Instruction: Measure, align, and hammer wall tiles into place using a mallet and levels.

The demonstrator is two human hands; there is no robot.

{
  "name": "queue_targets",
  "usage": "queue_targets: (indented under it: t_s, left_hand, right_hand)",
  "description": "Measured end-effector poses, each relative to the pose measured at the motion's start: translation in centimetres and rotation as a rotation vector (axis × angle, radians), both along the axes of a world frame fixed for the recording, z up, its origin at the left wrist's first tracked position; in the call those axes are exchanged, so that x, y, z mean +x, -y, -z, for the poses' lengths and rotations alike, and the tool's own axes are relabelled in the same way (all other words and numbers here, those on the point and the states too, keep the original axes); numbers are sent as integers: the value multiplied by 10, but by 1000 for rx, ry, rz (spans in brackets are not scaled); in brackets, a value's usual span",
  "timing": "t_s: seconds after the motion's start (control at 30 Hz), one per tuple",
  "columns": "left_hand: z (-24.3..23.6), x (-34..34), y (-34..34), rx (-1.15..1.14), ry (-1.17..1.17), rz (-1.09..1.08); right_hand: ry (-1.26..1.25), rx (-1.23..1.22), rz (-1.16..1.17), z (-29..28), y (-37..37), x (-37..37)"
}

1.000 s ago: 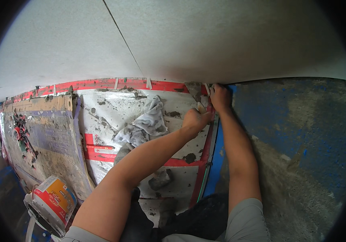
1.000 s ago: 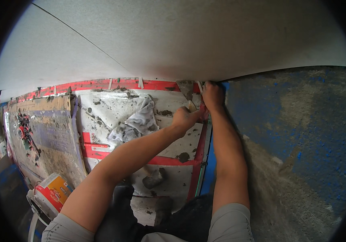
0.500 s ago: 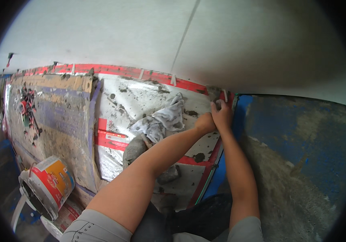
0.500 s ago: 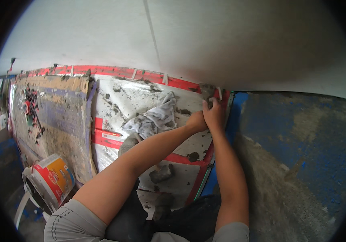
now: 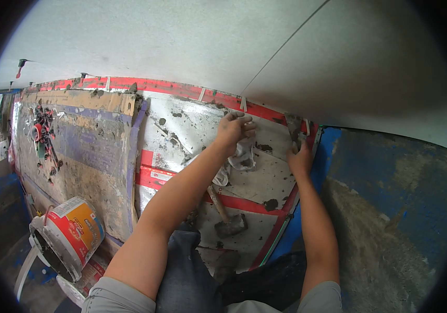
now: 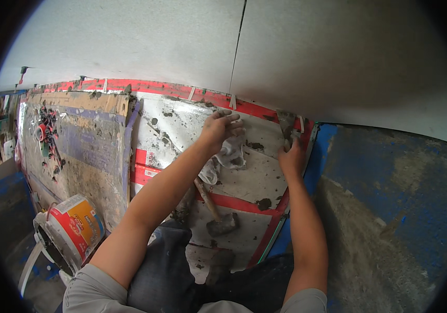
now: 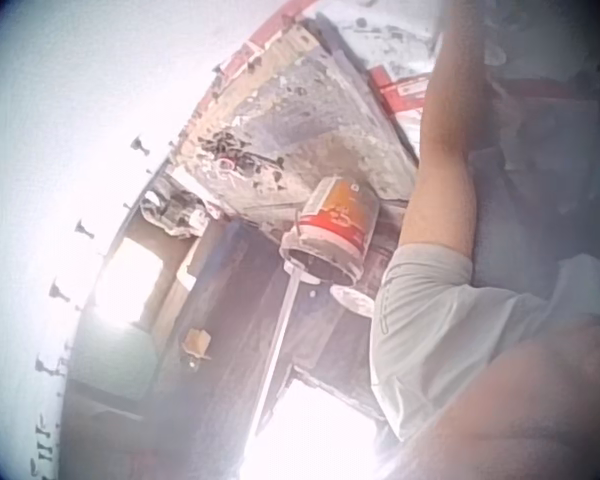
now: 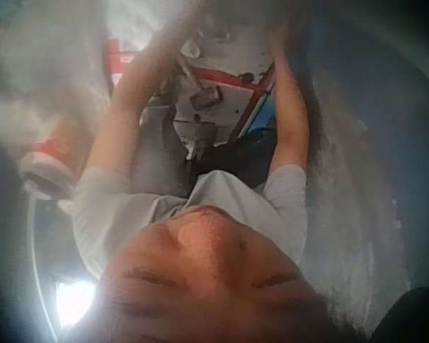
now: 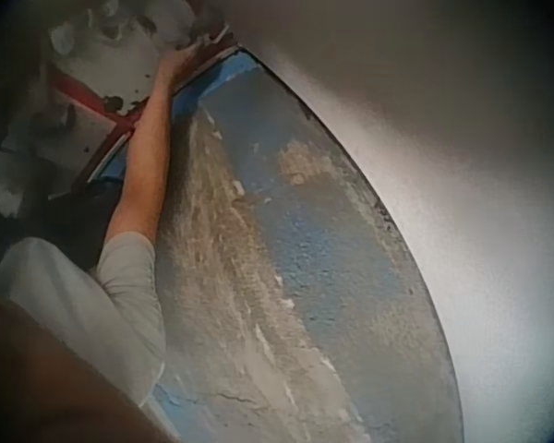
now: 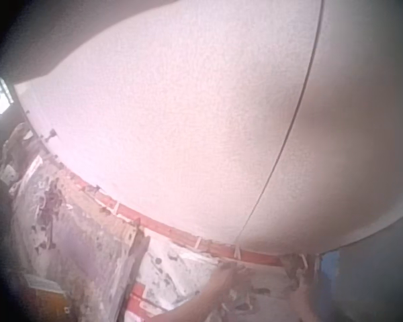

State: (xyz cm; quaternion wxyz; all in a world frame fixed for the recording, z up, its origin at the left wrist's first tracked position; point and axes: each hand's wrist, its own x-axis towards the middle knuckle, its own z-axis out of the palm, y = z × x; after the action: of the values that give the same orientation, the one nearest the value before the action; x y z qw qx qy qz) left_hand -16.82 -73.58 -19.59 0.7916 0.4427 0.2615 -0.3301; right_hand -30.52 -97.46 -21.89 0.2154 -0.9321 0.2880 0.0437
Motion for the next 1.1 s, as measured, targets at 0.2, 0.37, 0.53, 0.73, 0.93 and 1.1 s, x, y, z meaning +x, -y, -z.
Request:
queue_targets:
  t_s: [0.2, 0.37, 0.53, 0.73, 0.93, 1.1]
  left_hand:
    - [10, 15, -19, -59, 36, 11]
    - [13, 15, -11, 6, 98, -12]
    - [17, 18, -6, 50, 156, 102]
    - [35, 28, 5, 237, 367, 300]
    - [43, 28, 16, 286, 425, 333]
    - [44, 13, 18, 593, 743, 674]
  right_hand:
    - [8, 28, 6, -2, -7, 8]
    - [-15, 46, 29, -3, -7, 9]
    - [7, 18, 24, 0, -2, 7]
    - [54, 15, -14, 0, -8, 10]
    - [45, 48, 8, 2, -6, 8]
    - [249, -177, -190, -12, -22, 18]
